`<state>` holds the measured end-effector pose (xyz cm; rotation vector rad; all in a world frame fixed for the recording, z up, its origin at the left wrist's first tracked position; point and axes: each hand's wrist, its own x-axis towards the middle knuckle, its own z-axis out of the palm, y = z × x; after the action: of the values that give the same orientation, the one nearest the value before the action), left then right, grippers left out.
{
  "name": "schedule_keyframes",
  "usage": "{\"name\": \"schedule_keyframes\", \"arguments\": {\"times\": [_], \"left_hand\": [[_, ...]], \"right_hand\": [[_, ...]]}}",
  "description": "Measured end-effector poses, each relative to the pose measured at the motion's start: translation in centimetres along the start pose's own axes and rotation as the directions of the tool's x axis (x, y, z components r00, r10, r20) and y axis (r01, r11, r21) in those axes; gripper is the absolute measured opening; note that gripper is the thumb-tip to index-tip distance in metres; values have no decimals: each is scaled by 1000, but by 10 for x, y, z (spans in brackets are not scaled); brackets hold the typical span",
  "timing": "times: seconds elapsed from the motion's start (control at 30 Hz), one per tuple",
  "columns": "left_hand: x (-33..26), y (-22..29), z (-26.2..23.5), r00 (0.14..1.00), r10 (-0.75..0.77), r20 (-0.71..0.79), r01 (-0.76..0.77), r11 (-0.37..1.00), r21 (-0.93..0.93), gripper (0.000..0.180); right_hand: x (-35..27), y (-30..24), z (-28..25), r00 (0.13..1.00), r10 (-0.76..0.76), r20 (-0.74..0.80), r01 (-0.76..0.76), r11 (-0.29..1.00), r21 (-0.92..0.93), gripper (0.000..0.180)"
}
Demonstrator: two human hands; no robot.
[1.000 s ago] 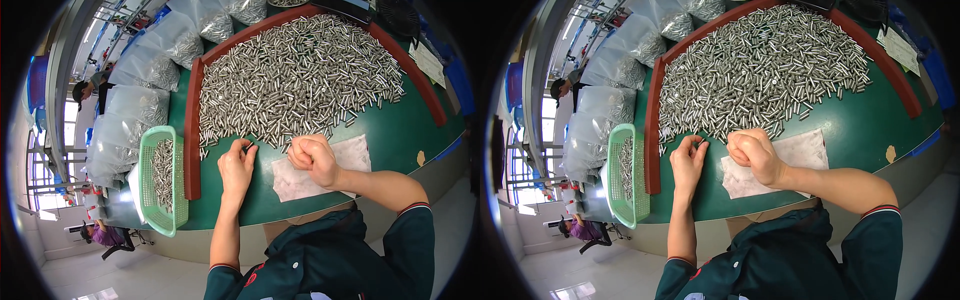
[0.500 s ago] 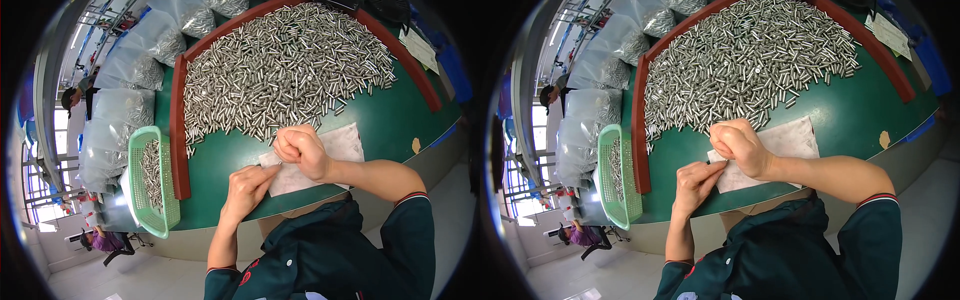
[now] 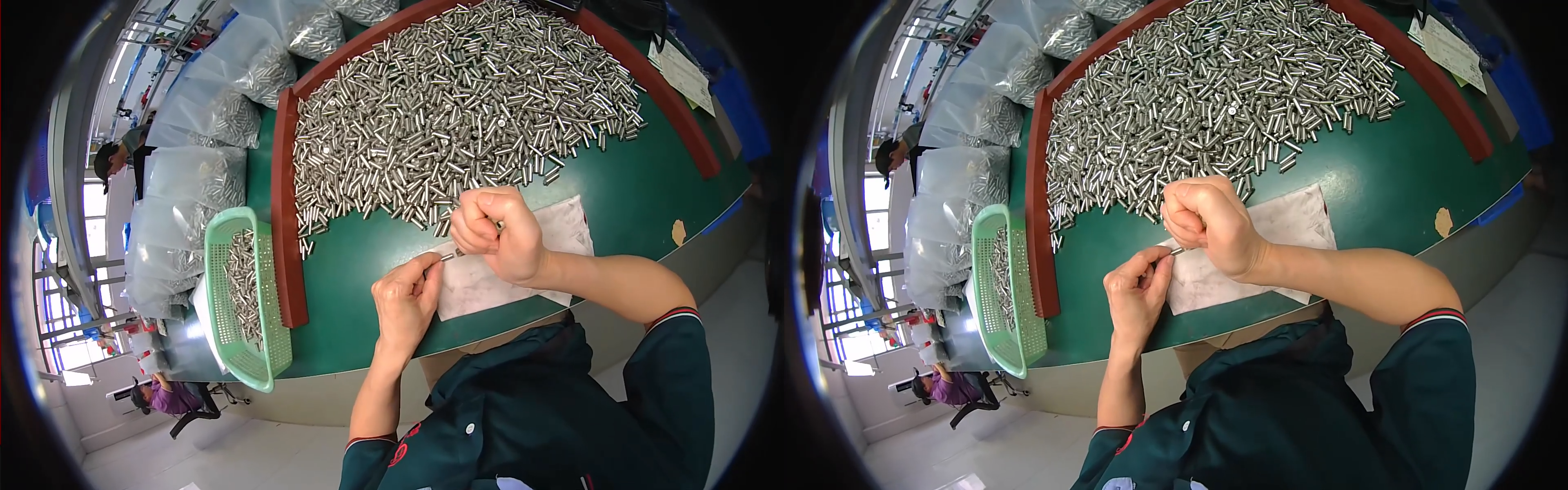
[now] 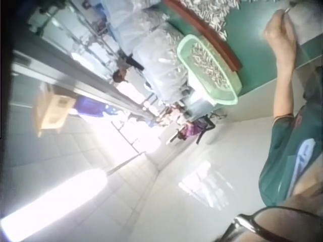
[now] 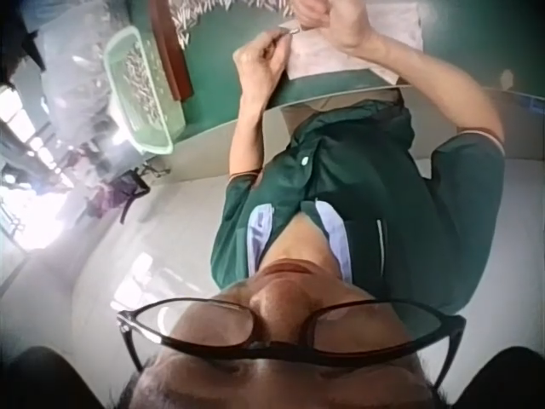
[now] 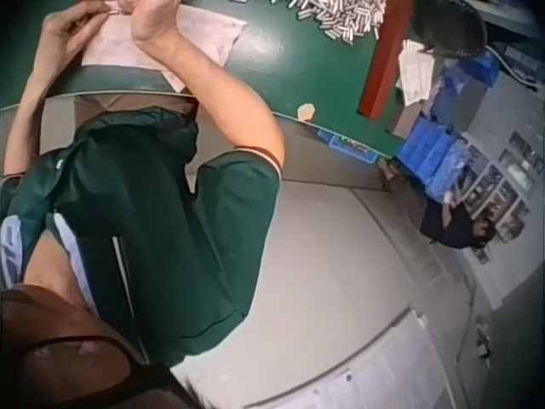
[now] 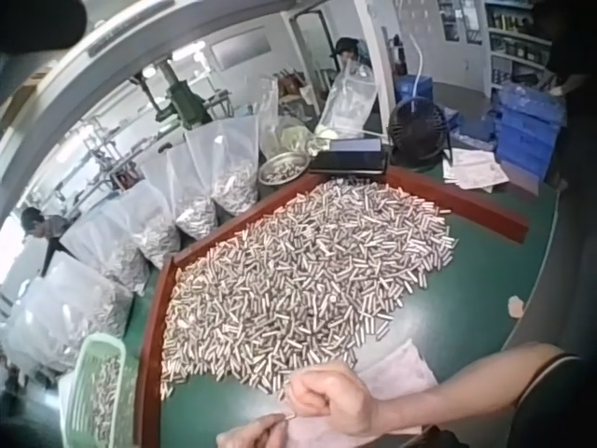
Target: Sorting and inspecting small cylindrical metal components at a workbench in a manufacturing environment.
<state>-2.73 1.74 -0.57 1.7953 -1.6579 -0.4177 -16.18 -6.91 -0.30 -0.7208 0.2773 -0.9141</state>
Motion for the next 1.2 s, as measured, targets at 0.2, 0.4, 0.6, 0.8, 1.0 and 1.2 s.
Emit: {"name": "schedule_keyframes", "arguments": {"times": [0.2, 0.4, 0.6, 0.8, 1.0, 1.2], "left_hand": [[0, 0, 0, 1000, -17, -3, 17, 1000, 10, 7], [0, 1, 0, 1000, -25, -9, 25, 1000, 6, 7], [1, 1, 0, 1000, -20, -4, 20, 1000, 10, 7], [1, 0, 2, 1000, 11, -8, -11, 999, -36, 6], [3, -2, 0, 1000, 21, 15, -20, 997, -68, 5], [3, -1, -3, 999, 39, 10, -38, 999, -34, 5]], "right_hand": [[2, 5, 2, 1000, 6, -6, -6, 999, -40, 33], [1, 6, 2, 1000, -15, -4, 14, 1000, -21, 33], [2, 6, 2, 1000, -6, -9, 6, 1000, -27, 33], [-1, 9, 5, 999, -47, 8, 48, 994, -99, 33], [-2, 16, 13, 987, -133, 84, 154, 931, -331, 30], [3, 10, 17, 990, -115, 79, 136, 919, -371, 30]]}}
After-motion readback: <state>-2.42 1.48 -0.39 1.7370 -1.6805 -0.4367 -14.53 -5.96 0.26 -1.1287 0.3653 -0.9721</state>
